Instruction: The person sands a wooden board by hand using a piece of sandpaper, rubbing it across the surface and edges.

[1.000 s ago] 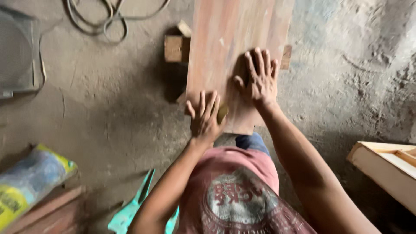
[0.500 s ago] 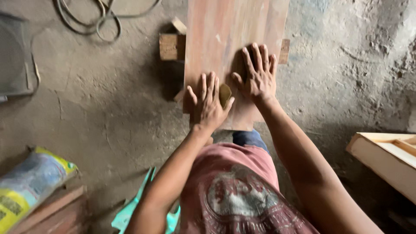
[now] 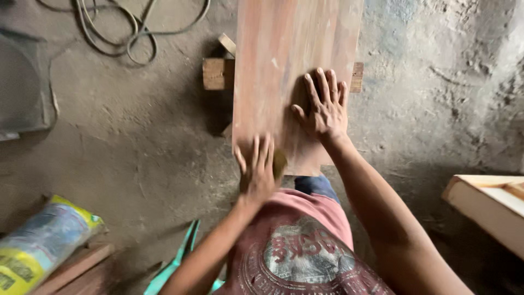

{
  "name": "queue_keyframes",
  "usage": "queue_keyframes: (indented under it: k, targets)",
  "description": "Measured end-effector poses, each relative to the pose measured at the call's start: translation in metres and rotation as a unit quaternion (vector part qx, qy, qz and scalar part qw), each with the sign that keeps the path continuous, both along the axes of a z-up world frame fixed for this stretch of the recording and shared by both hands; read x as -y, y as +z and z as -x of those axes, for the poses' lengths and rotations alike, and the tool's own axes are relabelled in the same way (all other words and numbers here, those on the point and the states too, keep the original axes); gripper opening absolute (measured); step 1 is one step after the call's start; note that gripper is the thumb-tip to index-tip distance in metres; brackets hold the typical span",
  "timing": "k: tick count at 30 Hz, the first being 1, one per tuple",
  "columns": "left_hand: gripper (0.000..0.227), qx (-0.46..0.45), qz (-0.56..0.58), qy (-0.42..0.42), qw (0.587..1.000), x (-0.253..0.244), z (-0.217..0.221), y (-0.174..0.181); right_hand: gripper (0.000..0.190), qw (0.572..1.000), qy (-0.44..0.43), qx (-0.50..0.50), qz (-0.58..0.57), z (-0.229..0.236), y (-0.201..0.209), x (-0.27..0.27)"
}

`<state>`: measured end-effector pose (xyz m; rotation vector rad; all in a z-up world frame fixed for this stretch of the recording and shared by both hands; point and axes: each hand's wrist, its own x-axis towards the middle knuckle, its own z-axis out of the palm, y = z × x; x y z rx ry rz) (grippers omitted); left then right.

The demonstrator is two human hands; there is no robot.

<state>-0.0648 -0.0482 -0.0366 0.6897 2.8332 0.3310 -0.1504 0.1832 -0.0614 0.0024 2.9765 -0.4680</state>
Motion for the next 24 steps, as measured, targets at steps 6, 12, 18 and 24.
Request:
queue_keyframes:
  k: [6,12,18,24]
  targets:
    - [0.082,0.001,-0.148,0.03,0.989,-0.03,0.053,-0.025,0.083,1.0,0.007,-0.028,-0.013,-0.003,-0.009,-0.002]
    - [0.059,-0.079,-0.115,0.018,0.99,0.005,-0.014,-0.004,0.082,1.0,0.004,-0.027,-0.007,-0.004,-0.001,0.002]
    - [0.045,-0.096,-0.096,0.024,0.99,-0.006,0.024,-0.013,0.081,1.0,-0.007,-0.013,-0.005,-0.005,-0.002,0.005]
    - [0.052,-0.094,-0.077,0.027,0.992,-0.029,0.066,-0.025,0.073,0.999,-0.011,-0.028,-0.023,-0.011,-0.009,0.005]
